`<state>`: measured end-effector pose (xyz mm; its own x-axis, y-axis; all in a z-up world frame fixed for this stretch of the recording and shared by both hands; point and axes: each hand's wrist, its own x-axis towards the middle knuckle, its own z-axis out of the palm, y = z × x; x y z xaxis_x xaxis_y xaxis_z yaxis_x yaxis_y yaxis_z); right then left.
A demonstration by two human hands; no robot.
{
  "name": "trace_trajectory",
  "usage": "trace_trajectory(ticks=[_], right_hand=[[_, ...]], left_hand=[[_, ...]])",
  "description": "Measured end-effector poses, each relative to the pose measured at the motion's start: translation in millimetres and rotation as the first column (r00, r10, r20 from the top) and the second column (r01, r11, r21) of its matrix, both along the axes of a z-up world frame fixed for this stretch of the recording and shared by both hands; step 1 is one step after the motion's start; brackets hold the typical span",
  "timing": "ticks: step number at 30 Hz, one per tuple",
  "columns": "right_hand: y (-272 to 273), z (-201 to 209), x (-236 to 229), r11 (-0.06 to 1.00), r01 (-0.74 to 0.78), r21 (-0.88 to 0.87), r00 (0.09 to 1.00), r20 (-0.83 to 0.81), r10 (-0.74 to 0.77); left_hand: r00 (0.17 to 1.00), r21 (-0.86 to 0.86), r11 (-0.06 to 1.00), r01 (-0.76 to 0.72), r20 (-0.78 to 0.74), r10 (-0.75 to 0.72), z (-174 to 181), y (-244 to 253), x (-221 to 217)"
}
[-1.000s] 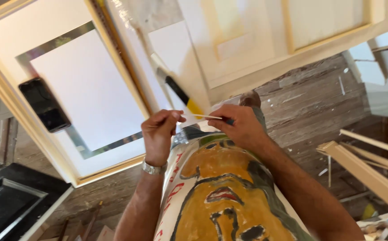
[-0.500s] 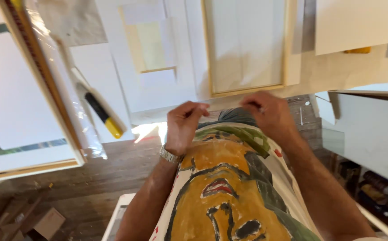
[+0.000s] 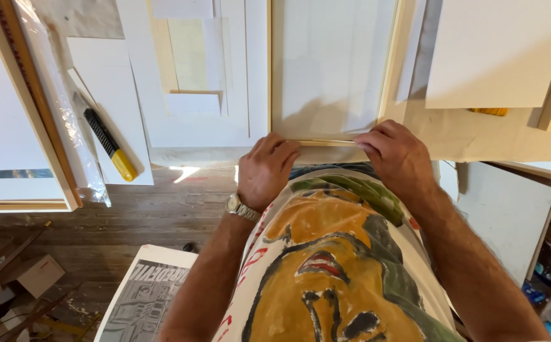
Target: Trimming material and marking edges of a frame using a utility knife and a marking tool
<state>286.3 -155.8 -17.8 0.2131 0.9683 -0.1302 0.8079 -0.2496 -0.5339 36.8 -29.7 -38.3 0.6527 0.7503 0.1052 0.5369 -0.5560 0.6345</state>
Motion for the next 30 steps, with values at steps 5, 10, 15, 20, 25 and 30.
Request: trace_trajectory(ticks=[5, 10, 15, 20, 25, 30], right_hand=[[3, -1, -6, 1.000, -0.013, 0.002, 0.998, 0.063, 0.013], [8, 11, -11, 0.999, -0.043, -0.011, 0.995, 0.093, 0.044], [-1, 4, -6, 1.000, -0.001, -0.007, 0.992, 0.129, 0.002], [-19, -12, 8, 0.997, 0.074, 0.001, 0.988, 0.137, -0.074], [-15, 4, 12, 0.999, 0.019, -0.028, 0.996, 0.093, -0.017], [-18, 3, 18, 0.999, 0.011, -0.049, 0.996, 0.092, -0.006]], left_hand=[[0.990, 0.112, 0.987, 0.118, -0.093, -0.108, -1, 1, 15], [0.954, 0.084, 0.966, 0.244, -0.201, -0.224, 7, 9, 15], [0.953, 0.095, 0.964, 0.249, -0.203, -0.227, 6, 9, 17], [0.960, 0.127, 0.961, 0.245, -0.170, -0.222, -5, 5, 15], [0.996, 0.159, 0.986, 0.042, -0.089, -0.029, -23, 5, -3], [0.966, -0.040, 0.966, -0.255, -0.056, 0.253, -3, 27, -50]])
